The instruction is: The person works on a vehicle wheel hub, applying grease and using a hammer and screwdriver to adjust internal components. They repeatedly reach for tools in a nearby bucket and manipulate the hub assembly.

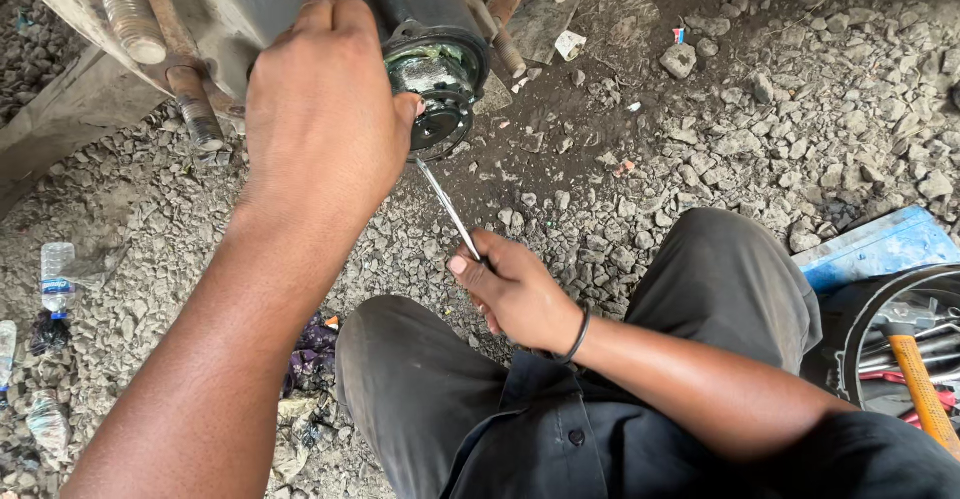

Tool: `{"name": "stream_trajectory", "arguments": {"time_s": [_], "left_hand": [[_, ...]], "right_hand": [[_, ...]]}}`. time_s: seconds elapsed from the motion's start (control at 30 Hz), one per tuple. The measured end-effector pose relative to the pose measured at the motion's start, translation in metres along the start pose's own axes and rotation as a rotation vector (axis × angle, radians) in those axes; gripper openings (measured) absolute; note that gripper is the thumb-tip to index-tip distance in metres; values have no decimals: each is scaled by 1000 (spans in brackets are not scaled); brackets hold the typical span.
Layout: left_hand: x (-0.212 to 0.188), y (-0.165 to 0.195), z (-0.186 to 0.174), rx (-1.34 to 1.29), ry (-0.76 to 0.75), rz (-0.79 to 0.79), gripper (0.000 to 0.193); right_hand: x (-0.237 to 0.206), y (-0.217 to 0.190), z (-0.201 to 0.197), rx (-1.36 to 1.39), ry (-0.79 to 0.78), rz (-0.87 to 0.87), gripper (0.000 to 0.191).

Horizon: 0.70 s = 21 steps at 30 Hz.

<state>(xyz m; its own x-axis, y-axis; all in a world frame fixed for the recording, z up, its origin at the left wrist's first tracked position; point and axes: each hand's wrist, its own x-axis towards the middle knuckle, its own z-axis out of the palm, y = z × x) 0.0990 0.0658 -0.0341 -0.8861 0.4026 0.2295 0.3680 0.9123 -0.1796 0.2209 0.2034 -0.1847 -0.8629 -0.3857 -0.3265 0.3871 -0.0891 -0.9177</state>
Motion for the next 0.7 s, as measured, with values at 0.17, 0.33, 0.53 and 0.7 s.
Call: {"name": "stream_trajectory", "arguments": {"time_s": [0.17, 0.33, 0.53, 0.7], "left_hand": [[0, -1, 3, -8, 18, 14, 68], [2, -1, 2, 19, -1, 20, 70], [3, -1, -1, -49, 37, 41, 64], [5, 1, -4, -101, 4, -12, 60]], "right_hand": [[18, -5, -10, 271, -194, 42, 28], [14, -31, -37, 733, -422, 266, 40], [16, -48, -34, 818, -452, 304, 40], [13, -47, -11, 717, -266, 273, 34]]}}
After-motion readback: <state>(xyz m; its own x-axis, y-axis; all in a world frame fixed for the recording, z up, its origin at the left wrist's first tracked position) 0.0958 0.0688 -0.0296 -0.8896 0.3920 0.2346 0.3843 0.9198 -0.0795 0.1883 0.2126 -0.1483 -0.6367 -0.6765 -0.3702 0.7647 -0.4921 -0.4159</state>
